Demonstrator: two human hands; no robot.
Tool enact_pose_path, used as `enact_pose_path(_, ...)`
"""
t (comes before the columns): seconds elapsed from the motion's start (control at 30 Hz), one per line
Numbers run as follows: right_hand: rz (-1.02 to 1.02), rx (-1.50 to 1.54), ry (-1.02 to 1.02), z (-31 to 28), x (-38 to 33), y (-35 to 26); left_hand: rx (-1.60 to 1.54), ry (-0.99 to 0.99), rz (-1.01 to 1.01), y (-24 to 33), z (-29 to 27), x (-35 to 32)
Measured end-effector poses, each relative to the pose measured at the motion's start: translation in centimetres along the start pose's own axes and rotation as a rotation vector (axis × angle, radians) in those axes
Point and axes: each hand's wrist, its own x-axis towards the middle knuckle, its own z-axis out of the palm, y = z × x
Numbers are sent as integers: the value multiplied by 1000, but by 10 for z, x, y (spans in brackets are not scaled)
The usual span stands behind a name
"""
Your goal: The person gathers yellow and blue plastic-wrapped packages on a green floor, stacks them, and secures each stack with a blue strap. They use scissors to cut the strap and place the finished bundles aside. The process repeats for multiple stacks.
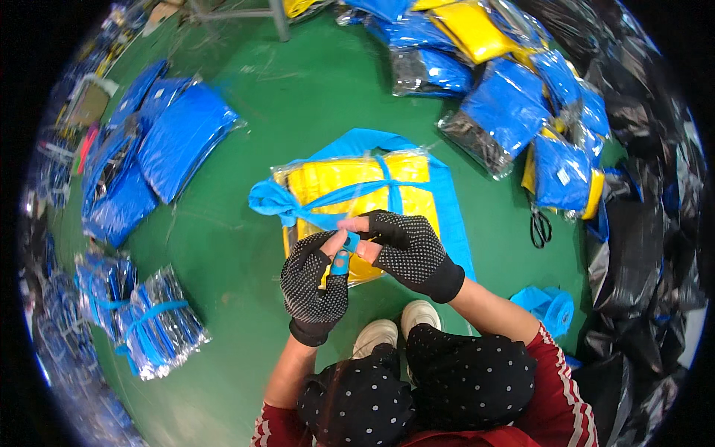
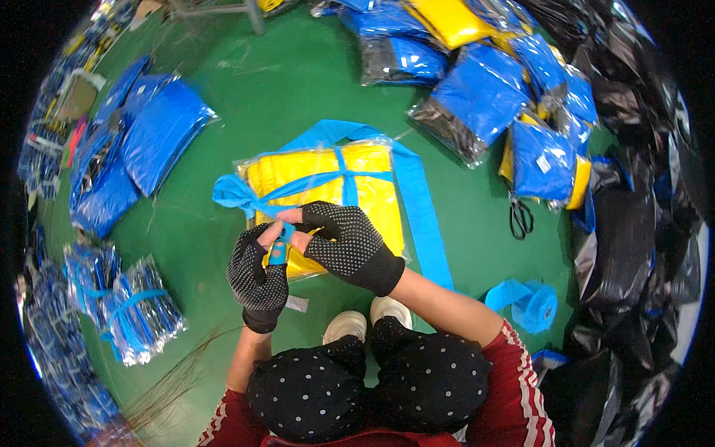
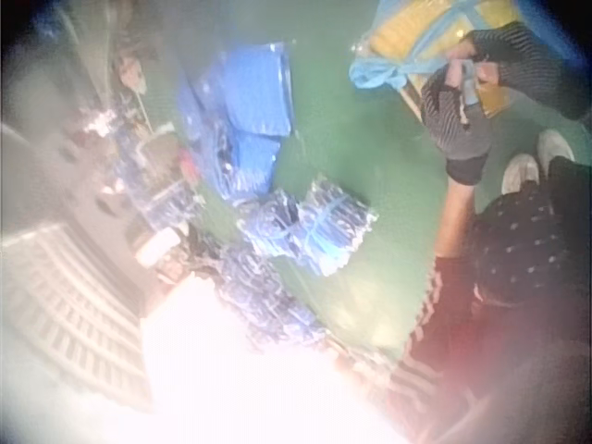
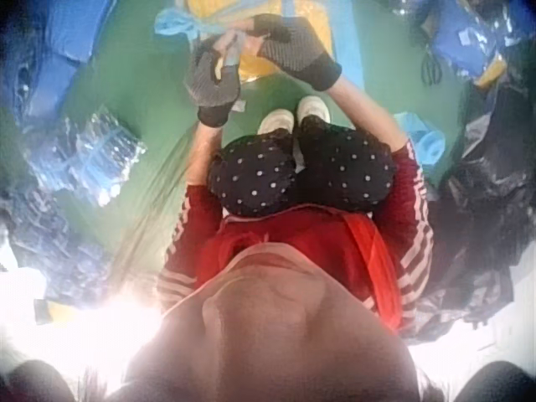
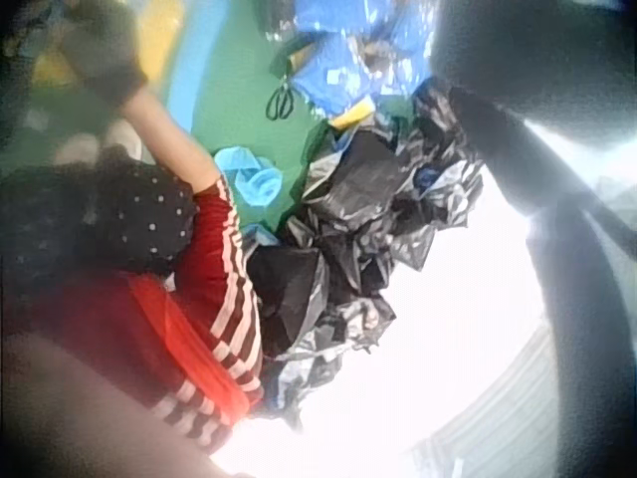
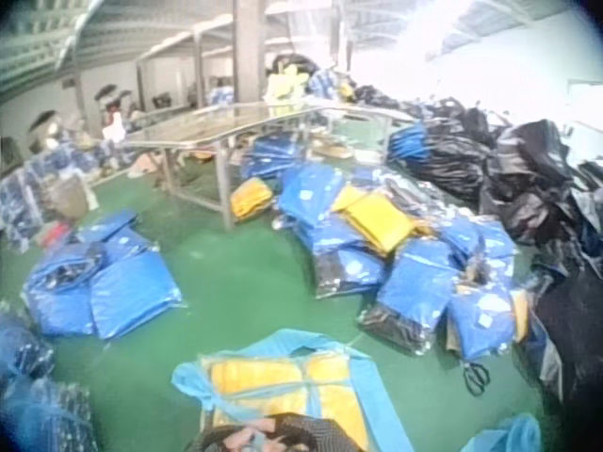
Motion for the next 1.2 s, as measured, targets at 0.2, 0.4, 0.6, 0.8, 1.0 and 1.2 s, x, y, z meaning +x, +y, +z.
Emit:
enact_pose_path(0.2, -84, -150, 171, -3, -14, 13, -99, -13, -170, 7, 15, 2)
enact_pose_path(0.4, -295, -586, 304, 6, -16, 21, 9, -79, -210, 20, 18, -1)
enact_pose_path(0.6, -425, -821, 229, 8, -11, 24, 359, -141, -52, 18, 11, 0)
enact_pose_path(0.8, -274, -764, 99, 15, -8, 18, 272, -164, 64, 12, 6, -3)
enact_pose_path(1.0, -80, 160, 217, 19, -3, 19, 57, -56, -55, 11, 21, -13)
enact_pose_path(1.2, -72, 233, 176, 34, -2, 21, 36, 111, -91, 6, 23, -18)
